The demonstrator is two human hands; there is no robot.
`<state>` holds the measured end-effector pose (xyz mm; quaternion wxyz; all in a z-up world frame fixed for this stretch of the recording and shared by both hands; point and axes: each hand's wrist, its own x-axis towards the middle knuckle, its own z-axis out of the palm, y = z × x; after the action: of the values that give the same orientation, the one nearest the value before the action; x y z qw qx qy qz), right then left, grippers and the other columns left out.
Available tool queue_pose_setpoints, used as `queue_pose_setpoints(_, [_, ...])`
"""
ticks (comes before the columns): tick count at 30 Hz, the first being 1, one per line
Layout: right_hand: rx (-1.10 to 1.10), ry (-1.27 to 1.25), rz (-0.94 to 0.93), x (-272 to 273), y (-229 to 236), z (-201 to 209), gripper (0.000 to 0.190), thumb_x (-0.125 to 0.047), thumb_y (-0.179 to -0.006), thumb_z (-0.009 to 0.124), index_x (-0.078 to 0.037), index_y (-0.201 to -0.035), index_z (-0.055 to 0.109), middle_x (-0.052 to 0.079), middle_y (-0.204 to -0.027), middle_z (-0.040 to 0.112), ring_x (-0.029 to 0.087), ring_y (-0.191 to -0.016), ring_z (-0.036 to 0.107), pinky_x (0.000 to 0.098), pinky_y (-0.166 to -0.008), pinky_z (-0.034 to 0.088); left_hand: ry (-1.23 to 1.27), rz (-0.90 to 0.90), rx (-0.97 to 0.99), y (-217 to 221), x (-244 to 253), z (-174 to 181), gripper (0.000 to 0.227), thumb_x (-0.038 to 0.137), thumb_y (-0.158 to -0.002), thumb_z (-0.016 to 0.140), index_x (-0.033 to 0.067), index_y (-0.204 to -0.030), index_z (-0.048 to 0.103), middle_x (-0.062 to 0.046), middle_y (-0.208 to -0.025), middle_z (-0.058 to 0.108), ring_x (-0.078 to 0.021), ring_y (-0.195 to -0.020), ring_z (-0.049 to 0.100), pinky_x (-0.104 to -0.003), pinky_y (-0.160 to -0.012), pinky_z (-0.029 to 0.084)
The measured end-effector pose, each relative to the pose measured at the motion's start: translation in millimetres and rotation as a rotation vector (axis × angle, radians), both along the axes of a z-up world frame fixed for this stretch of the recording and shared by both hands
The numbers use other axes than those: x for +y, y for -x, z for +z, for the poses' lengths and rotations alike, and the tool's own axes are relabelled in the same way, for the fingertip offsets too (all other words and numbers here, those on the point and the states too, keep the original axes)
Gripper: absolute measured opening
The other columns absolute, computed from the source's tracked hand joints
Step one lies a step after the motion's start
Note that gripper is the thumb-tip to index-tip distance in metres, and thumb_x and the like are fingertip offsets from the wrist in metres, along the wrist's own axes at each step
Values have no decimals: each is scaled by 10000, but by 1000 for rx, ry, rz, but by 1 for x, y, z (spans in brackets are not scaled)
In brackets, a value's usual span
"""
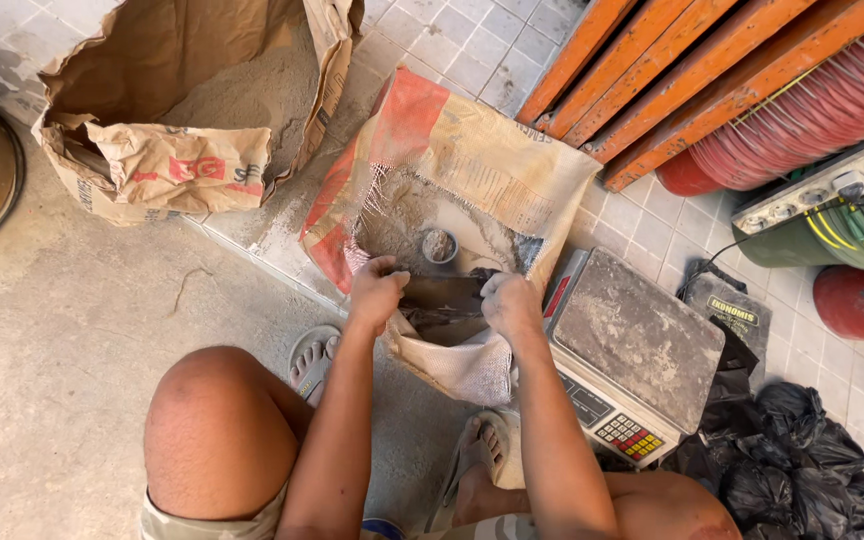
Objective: The person scoops a gray powder from a large sack into small black plastic bags using a metal scoop. Each filled bag is placed on a digital scale, tied shut, and set aside in a growing pile. The process is repeated multiple times.
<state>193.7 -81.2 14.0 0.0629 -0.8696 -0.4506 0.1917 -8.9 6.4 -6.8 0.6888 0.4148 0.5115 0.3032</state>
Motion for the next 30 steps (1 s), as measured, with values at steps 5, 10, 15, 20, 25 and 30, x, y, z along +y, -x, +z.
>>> queue_pose_setpoints(5, [275, -36, -35, 1, 21, 49, 221, -174, -662, 594, -169, -864, 685, 142, -884, 662, 322, -941, 610, 418, -824, 481, -97, -61, 46, 3, -11, 45, 432, 49, -783, 594, 7, -1200, 488, -168, -966, 530, -269, -922, 557, -404, -771, 471])
queue_pose_setpoints(10, [641, -473, -218, 41, -15, 27, 412, -192, -751, 731, -17, -1095, 587, 207, -895, 586, 288, -841, 572, 400, -742, 493, -119, -148, 11, -9, -18, 21, 380, -5, -712, 573, 75, -1083, 580, -69, -752, 561, -145, -576, 605, -283, -588, 502])
queue_pose_setpoints(15, [183, -43, 44, 85, 6, 15, 666, -246, -700, 688, -67, -1296, 451, 214, -1259, 478, 412, -1203, 419, 549, -980, 363, -195, -267, 70, -3, -17, 48, 431, 32, -743, 513, 110, -1167, 530, -109, -850, 592, -202, -707, 594, -361, -657, 476])
queue_pose_setpoints(20, [162, 133, 232, 118, -21, -79, 855, -269, -636, 708, -211, -1386, 302, 87, -1393, 333, 379, -1310, 231, 574, -1051, 228, -290, -228, 6, -5, -12, 54, 412, 24, -722, 539, 91, -1128, 553, -134, -842, 600, -232, -787, 578, -375, -722, 464])
queue_pose_setpoints(25, [69, 118, 208, 120, -23, -116, 652, -341, -632, 644, -200, -1241, 457, 60, -1226, 516, 303, -1217, 414, 488, -1055, 193, -255, -228, -57, -3, 0, 55, 391, -7, -727, 514, 76, -1107, 549, -131, -839, 587, -173, -665, 595, -328, -666, 506])
queue_pose_setpoints(30, [529, -418, -109, 103, 0, -10, 883, -254, -445, 903, -77, -1190, 464, 173, -1111, 564, 331, -1098, 515, 430, -939, 419, -168, -341, 49, 4, 6, 64, 424, 18, -745, 463, 42, -1163, 402, -163, -872, 579, -224, -596, 640, -370, -594, 526])
